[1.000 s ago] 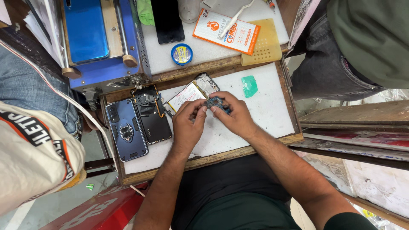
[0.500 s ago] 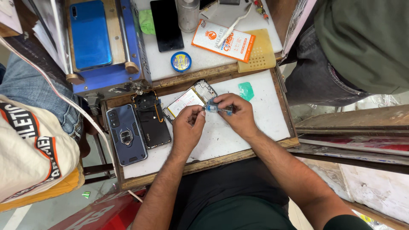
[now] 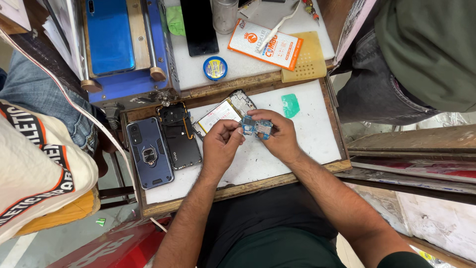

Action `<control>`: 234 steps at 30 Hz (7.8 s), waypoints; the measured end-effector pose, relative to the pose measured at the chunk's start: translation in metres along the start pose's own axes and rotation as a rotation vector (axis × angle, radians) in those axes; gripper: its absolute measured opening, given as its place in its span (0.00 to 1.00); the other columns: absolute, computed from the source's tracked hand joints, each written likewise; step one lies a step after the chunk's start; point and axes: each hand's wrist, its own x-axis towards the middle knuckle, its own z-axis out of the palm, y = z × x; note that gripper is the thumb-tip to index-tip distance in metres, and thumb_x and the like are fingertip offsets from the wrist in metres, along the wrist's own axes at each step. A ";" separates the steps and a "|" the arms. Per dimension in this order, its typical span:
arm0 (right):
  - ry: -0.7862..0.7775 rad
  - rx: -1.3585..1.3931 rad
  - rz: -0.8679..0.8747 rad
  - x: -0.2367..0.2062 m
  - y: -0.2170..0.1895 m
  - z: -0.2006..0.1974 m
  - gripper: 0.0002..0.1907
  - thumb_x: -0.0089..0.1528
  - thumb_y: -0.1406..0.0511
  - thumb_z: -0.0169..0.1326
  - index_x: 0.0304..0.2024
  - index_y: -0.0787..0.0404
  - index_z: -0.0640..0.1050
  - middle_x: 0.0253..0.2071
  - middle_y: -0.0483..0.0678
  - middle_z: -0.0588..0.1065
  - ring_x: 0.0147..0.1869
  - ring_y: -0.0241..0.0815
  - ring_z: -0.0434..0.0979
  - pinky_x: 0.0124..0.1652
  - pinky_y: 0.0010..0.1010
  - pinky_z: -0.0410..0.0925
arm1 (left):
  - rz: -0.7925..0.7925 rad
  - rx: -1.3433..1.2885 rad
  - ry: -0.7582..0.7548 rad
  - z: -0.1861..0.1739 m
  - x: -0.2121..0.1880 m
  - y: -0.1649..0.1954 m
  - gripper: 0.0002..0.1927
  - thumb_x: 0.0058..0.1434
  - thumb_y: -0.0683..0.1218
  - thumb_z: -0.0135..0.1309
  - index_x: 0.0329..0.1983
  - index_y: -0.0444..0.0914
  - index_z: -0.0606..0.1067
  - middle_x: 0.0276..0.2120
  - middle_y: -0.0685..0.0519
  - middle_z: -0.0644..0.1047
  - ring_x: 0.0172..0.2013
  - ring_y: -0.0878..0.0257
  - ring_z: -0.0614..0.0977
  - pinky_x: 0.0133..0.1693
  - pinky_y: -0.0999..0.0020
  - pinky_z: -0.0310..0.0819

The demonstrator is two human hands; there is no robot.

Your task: The person disassembles a smartphone by removing the back cover and separating the internal components. They then clean the motherboard with a cotton swab and a liquid from a spray bottle before repositioning the components on the workbench.

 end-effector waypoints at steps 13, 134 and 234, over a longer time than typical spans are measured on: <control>-0.191 0.284 0.322 0.002 -0.011 0.000 0.30 0.64 0.74 0.58 0.68 0.63 0.66 0.49 0.48 0.75 0.51 0.35 0.79 0.51 0.27 0.76 | 0.266 0.446 0.190 0.007 -0.007 0.024 0.05 0.65 0.37 0.60 0.44 0.33 0.80 0.36 0.50 0.83 0.36 0.64 0.85 0.39 0.73 0.81; -0.109 0.222 0.289 0.005 0.004 0.000 0.14 0.70 0.69 0.52 0.55 0.72 0.76 0.43 0.51 0.79 0.45 0.36 0.81 0.46 0.27 0.77 | -0.024 0.381 0.014 0.002 0.002 0.028 0.06 0.68 0.45 0.56 0.41 0.36 0.78 0.27 0.56 0.81 0.26 0.72 0.82 0.28 0.77 0.77; -0.084 0.023 0.265 0.001 -0.004 -0.002 0.07 0.65 0.68 0.62 0.43 0.65 0.80 0.34 0.43 0.80 0.37 0.27 0.78 0.36 0.19 0.72 | 0.141 0.636 -0.051 0.011 -0.002 0.034 0.07 0.69 0.44 0.52 0.39 0.38 0.79 0.23 0.55 0.81 0.24 0.67 0.83 0.27 0.69 0.77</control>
